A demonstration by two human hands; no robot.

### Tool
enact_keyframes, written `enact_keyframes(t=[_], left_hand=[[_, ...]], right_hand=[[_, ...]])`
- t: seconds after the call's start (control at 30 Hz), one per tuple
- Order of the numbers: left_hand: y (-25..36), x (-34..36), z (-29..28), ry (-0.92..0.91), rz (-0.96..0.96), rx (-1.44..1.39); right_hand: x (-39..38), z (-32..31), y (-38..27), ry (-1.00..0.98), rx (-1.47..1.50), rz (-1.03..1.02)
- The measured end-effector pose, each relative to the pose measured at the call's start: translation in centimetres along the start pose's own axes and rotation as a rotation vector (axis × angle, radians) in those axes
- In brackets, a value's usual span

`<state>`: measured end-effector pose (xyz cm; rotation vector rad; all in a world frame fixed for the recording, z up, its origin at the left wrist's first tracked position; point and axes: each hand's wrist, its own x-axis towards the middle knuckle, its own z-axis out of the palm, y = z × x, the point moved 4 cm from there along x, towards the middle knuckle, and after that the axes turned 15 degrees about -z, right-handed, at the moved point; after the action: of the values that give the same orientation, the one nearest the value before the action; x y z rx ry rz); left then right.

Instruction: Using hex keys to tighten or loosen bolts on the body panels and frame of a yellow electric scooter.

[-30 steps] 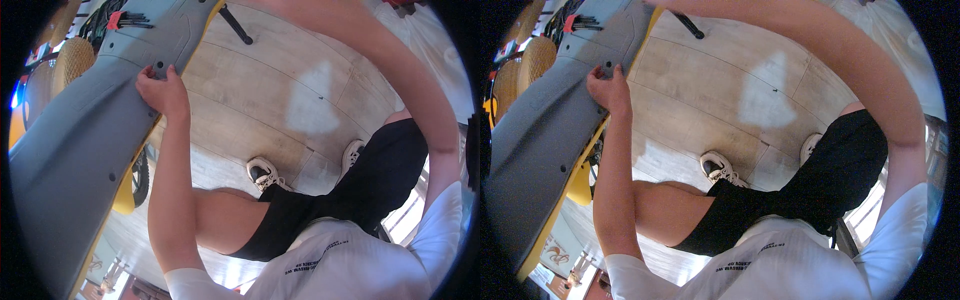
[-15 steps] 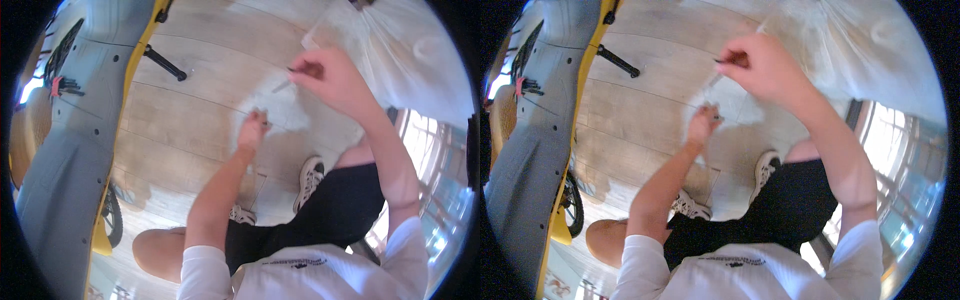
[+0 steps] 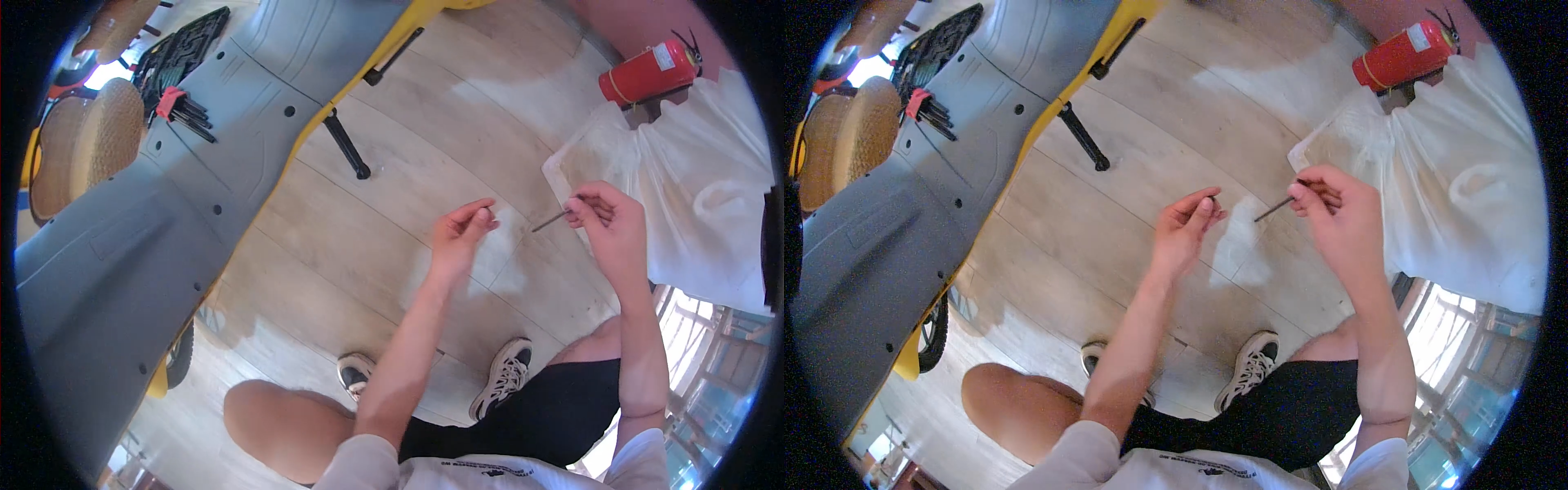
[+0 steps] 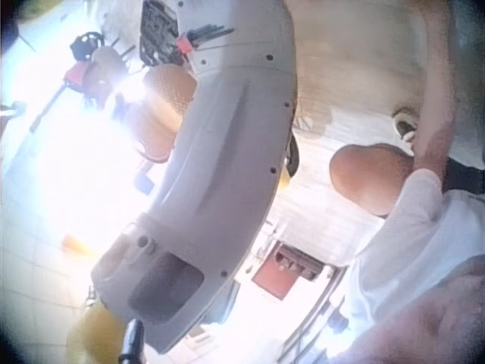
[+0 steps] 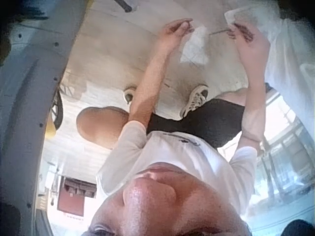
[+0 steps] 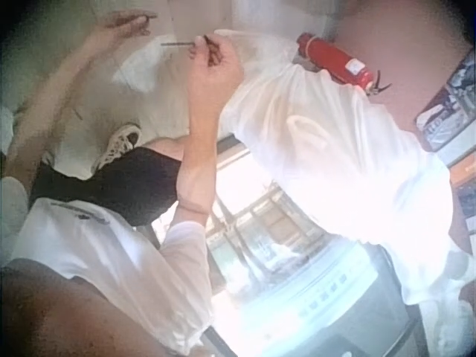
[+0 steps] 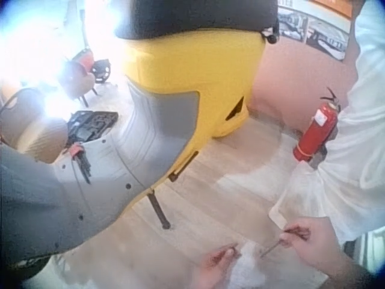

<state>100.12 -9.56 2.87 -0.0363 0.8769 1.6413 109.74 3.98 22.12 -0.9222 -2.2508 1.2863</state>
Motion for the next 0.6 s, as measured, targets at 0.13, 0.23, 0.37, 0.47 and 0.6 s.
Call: enact_keyframes(t=[0.13,0.23,0.37,0.47,0.6], left_hand=[[2.4,-2.1,3.7,-0.085,-0.032,0.020],[2.5,-2.6,5.4,-0.218,-0.010,0.079],[1.7,-2.3,5.9,-0.290,-0.020,-0.160],[1.3,-1.9,6.3,-0.300,-0.037,-0.250],[0.3,-2.4,8.2,-0.298,-0.118,-0.330]], right_hand=[[-0.6,0.3,-1.4,0.060,-0.111,-0.101],[-1.2,0.8,-2.4,0.126,-0.102,-0.179],[-1.6,1.1,-2.8,0.146,-0.096,-0.183],[-1.5,0.9,-3.0,0.190,-0.095,-0.213],[-1.6,0.7,-3.2,0.274,-0.086,-0.231]])
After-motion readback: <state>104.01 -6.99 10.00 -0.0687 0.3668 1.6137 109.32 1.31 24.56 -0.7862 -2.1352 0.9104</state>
